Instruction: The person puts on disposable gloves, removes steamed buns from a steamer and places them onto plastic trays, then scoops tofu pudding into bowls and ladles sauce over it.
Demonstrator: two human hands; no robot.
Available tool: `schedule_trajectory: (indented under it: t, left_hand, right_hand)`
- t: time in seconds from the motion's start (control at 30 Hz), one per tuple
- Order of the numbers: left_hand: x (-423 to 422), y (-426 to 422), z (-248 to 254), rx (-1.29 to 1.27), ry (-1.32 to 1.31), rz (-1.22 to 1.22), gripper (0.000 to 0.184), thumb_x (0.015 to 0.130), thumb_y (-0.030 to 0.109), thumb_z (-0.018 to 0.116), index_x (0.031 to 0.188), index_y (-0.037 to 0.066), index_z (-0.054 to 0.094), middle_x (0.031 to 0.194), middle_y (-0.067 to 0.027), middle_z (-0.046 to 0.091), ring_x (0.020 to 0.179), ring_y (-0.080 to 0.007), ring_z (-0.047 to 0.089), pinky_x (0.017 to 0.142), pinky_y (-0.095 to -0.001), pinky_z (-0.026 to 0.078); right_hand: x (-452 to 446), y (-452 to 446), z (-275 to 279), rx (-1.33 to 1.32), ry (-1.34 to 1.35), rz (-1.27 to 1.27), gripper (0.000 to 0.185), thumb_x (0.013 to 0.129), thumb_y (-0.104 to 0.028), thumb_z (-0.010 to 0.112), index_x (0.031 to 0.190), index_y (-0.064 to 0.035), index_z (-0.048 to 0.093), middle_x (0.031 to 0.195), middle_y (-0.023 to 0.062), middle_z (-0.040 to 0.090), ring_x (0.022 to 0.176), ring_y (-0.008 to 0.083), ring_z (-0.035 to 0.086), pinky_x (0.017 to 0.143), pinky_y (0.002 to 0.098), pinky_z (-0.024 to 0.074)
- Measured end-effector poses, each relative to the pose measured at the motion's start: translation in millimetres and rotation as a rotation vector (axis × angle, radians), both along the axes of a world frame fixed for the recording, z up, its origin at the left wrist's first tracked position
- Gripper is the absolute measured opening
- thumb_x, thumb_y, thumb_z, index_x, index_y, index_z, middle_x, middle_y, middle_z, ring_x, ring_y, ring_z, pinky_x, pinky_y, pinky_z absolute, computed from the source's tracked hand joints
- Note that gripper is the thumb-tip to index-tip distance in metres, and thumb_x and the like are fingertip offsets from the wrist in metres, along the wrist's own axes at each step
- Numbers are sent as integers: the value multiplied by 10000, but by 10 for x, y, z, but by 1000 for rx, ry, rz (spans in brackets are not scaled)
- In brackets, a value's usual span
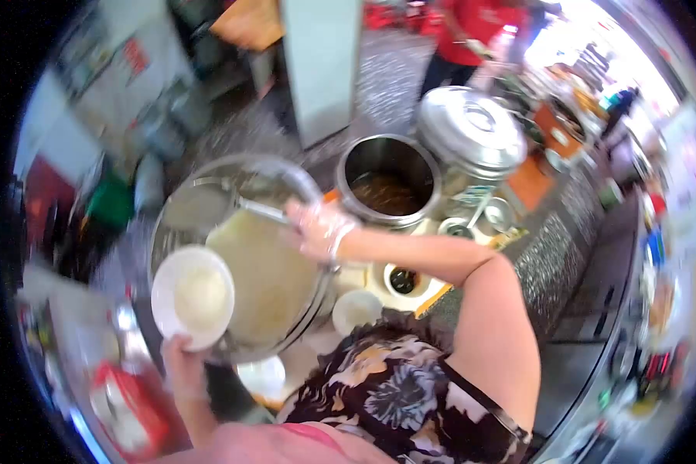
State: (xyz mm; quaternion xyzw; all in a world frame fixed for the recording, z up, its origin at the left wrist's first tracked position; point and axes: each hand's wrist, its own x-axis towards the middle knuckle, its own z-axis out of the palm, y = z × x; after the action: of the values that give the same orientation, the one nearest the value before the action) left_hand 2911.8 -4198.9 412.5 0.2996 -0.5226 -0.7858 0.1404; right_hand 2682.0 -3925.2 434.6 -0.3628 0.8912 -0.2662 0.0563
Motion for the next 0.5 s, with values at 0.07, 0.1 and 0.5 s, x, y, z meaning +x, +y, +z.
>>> schedule_trajectory:
  t: [0.07, 0.1, 0.5]
  left_hand:
    - [-222, -28, 44, -69, 3, -103, 556, 640, 28, 466, 1181, -87, 409, 1121, -192, 521, 941, -319, 590, 736, -446, 536]
    - [-323, -23, 78, 22, -36, -144, 570, 627, 26, 459, 1181, -93, 404, 1120, -203, 516, 950, -338, 584, 728, -458, 538]
    - [-1377, -264, -598, 194, -346, -584, 617, 589, -32, 452, 1203, 21, 411, 1113, -189, 499, 974, -423, 536, 755, -576, 480]
  right_hand:
    - [138, 331, -47, -131, -139, -70, 246, 832, -259, 548, 839, -28, 462, 681, 210, 543, 660, 403, 557, 577, 451, 428]
    - [227, 477, -41, -180, -241, -104, 248, 833, -260, 550, 836, -29, 459, 669, 209, 540, 656, 403, 554, 574, 448, 424]
    - [764, 1847, -407, -308, -306, -416, 288, 837, -307, 533, 857, -28, 463, 739, 214, 549, 730, 405, 534, 654, 440, 414]
